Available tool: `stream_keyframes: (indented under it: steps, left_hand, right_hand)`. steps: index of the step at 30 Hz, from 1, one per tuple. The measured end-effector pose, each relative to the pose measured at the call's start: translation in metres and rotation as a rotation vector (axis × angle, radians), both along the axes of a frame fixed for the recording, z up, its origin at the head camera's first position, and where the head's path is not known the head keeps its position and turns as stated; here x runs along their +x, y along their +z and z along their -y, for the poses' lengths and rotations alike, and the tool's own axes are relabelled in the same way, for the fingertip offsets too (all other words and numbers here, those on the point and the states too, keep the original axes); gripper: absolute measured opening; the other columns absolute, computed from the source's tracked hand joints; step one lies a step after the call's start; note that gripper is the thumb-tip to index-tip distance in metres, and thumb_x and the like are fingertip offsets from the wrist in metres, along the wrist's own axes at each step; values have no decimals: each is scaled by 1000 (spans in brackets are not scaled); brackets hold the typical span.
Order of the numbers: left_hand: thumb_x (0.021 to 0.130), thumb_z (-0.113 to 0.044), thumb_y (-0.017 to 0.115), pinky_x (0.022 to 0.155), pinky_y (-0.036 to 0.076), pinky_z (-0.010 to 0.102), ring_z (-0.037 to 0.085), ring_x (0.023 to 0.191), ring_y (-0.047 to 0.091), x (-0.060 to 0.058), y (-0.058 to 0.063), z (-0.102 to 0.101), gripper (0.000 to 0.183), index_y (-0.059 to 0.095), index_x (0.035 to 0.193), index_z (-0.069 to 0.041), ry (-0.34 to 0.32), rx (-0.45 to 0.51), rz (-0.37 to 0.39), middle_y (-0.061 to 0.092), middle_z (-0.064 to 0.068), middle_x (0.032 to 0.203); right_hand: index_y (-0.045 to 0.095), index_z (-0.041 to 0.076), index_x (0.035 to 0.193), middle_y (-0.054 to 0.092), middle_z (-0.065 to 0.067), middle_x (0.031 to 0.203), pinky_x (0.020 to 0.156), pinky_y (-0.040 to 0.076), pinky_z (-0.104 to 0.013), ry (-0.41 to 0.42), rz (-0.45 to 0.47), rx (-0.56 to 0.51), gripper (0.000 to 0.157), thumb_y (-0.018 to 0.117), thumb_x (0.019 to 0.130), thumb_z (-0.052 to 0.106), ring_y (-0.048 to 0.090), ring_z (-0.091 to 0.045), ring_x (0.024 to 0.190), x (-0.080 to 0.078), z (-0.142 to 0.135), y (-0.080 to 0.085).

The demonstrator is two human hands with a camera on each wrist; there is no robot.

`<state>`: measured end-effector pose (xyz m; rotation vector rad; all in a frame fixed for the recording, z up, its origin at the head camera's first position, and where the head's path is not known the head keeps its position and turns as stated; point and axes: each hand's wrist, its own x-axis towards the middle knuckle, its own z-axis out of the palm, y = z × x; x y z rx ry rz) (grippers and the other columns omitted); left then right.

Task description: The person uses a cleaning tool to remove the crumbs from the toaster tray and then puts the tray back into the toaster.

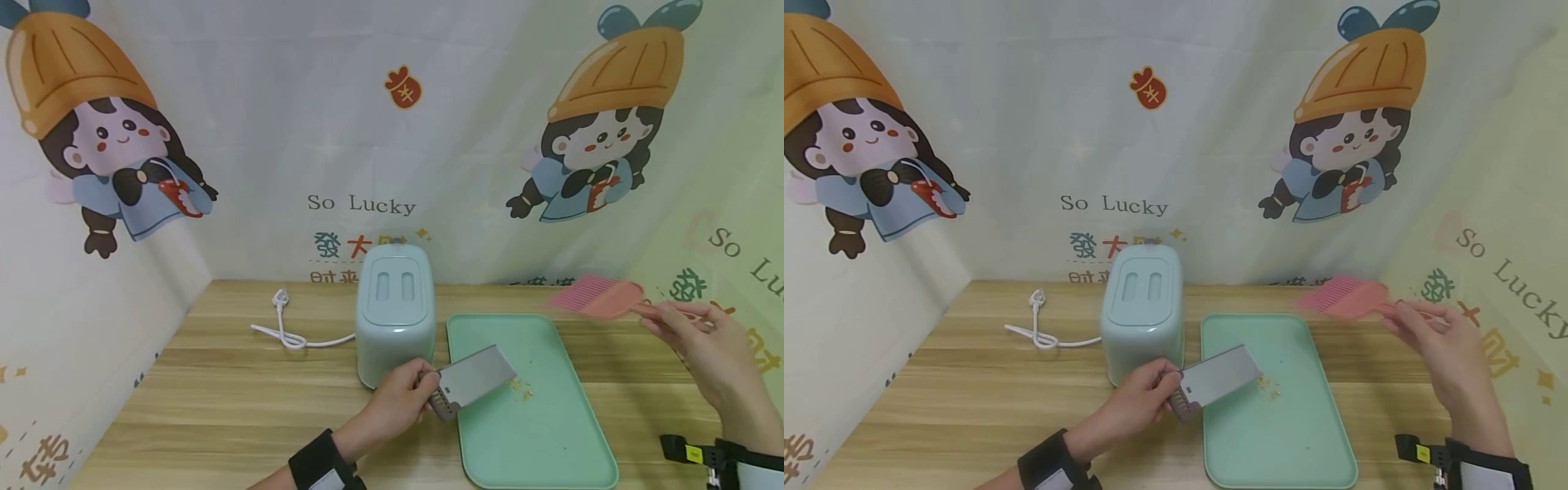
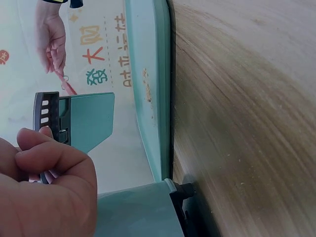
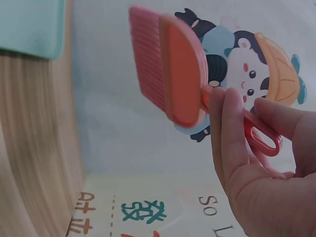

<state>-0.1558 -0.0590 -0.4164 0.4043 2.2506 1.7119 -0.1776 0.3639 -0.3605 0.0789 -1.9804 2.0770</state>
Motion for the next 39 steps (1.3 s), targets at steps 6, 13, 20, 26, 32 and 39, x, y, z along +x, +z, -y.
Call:
stream_keyframes:
  steps: [6, 13, 20, 26, 32, 39]
  left_hand:
    - [101, -26, 49, 49, 43, 24, 13, 60, 53, -1, -1, 1, 18, 60, 98, -12, -2, -1, -7, 61, 1, 81]
    - [101, -16, 47, 50, 42, 22, 14, 60, 50, 13, 24, -1, 18, 59, 99, -3, 16, 12, -11, 60, 5, 81]
    - [102, -24, 48, 50, 43, 23, 15, 62, 52, 2, 4, 1, 19, 60, 100, -9, 14, 6, 4, 61, 2, 83]
    - [101, -27, 49, 50, 44, 24, 14, 61, 53, 0, 1, 2, 19, 60, 99, -12, 0, -2, -5, 61, 2, 82]
    - [101, -27, 48, 51, 44, 24, 14, 61, 53, -1, 1, 3, 19, 60, 98, -12, -5, -7, -10, 60, 2, 81]
    - [101, -27, 49, 50, 44, 24, 13, 59, 53, 0, 1, 2, 19, 60, 97, -12, 10, -21, -20, 60, 1, 79]
  right_hand:
    - [49, 4, 115, 70, 5, 92, 72, 51, -20, -134, 36, -36, 34, 66, 90, 17, 66, -12, 84, -2, -7, -8]
    - [44, 5, 109, 70, 4, 81, 65, 52, -19, -275, 65, -113, 36, 71, 85, 12, 67, -14, 74, -5, -5, -21]
    - [49, 6, 100, 63, 11, 68, 55, 49, -11, -435, 221, 25, 36, 76, 81, 21, 66, -10, 64, -9, 4, -33]
    - [54, 5, 102, 59, 13, 64, 47, 44, -17, -539, 374, 473, 46, 70, 84, 45, 57, 4, 56, -7, -2, -46]
    - [60, -2, 98, 67, -12, 72, 45, 41, -29, -590, 247, 872, 41, 68, 86, 36, 53, -6, 52, -8, -9, -59]
    - [58, -9, 96, 66, -22, 72, 53, 39, -39, -515, 172, 1064, 41, 65, 89, 31, 60, -31, 58, -6, -8, -57]
